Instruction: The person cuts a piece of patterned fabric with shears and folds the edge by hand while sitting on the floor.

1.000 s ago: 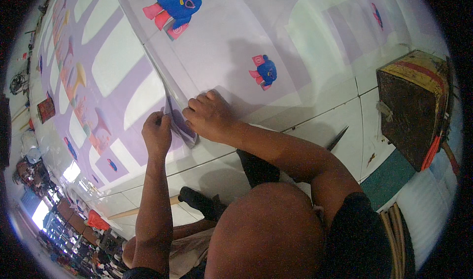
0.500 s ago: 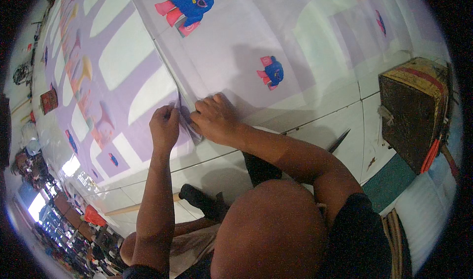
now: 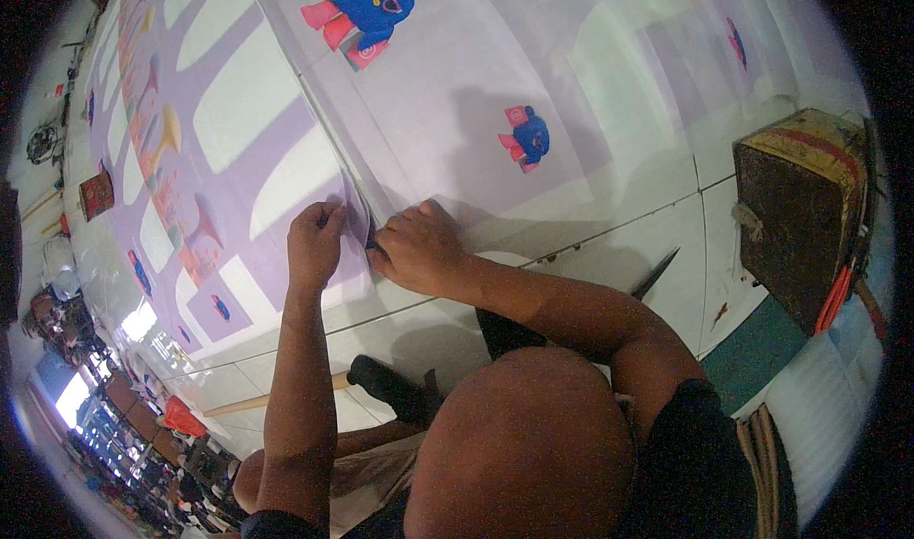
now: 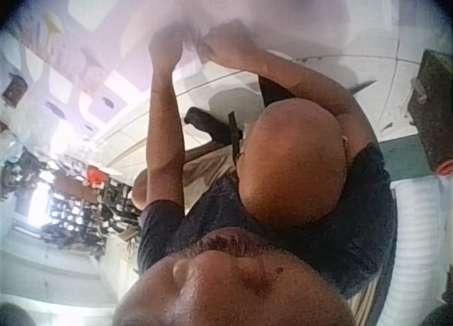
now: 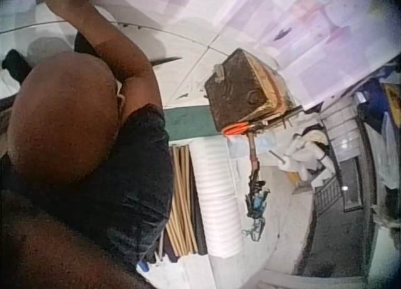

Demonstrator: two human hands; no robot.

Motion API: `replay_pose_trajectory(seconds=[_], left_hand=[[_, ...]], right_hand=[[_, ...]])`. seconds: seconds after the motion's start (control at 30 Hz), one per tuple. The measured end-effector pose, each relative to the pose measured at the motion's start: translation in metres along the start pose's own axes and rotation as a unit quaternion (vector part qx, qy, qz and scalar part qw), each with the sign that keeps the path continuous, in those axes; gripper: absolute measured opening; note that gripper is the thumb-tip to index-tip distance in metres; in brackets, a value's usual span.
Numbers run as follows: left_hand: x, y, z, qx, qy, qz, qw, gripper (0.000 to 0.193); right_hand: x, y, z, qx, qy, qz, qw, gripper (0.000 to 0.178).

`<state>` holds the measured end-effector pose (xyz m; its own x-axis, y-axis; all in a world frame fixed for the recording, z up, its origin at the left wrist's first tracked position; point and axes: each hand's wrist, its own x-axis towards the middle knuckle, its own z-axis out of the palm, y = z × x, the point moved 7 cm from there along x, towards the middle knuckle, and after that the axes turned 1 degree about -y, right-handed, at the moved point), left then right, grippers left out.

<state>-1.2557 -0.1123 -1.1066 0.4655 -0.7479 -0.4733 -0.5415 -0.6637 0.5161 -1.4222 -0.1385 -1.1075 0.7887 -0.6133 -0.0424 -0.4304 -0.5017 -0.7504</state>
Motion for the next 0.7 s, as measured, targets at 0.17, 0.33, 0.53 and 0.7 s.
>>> replay_pose_trajectory(seconds=[0.17,0.33,0.53,0.7], left_hand=[[-0.001,0.003,-0.002,0.024,0.009,0.004,1.000,0.029],[-0.003,0.005,-0.006,0.004,0.028,-0.017,0.999,0.025],[-0.001,0.001,-0.007,-0.009,0.030,-0.038,0.999,0.023],[-0.002,0.005,-0.005,-0.008,0.038,-0.025,0.999,0.023]], right_hand=[[0.001,0.001,0.000,0.018,0.003,0.024,1.000,0.019],[0.003,-0.001,-0.002,0.029,0.000,0.040,0.999,0.019],[0.004,-0.012,0.004,0.006,0.042,-0.016,0.999,0.016],[0.004,-0.013,0.005,0.028,0.044,-0.022,0.998,0.016]])
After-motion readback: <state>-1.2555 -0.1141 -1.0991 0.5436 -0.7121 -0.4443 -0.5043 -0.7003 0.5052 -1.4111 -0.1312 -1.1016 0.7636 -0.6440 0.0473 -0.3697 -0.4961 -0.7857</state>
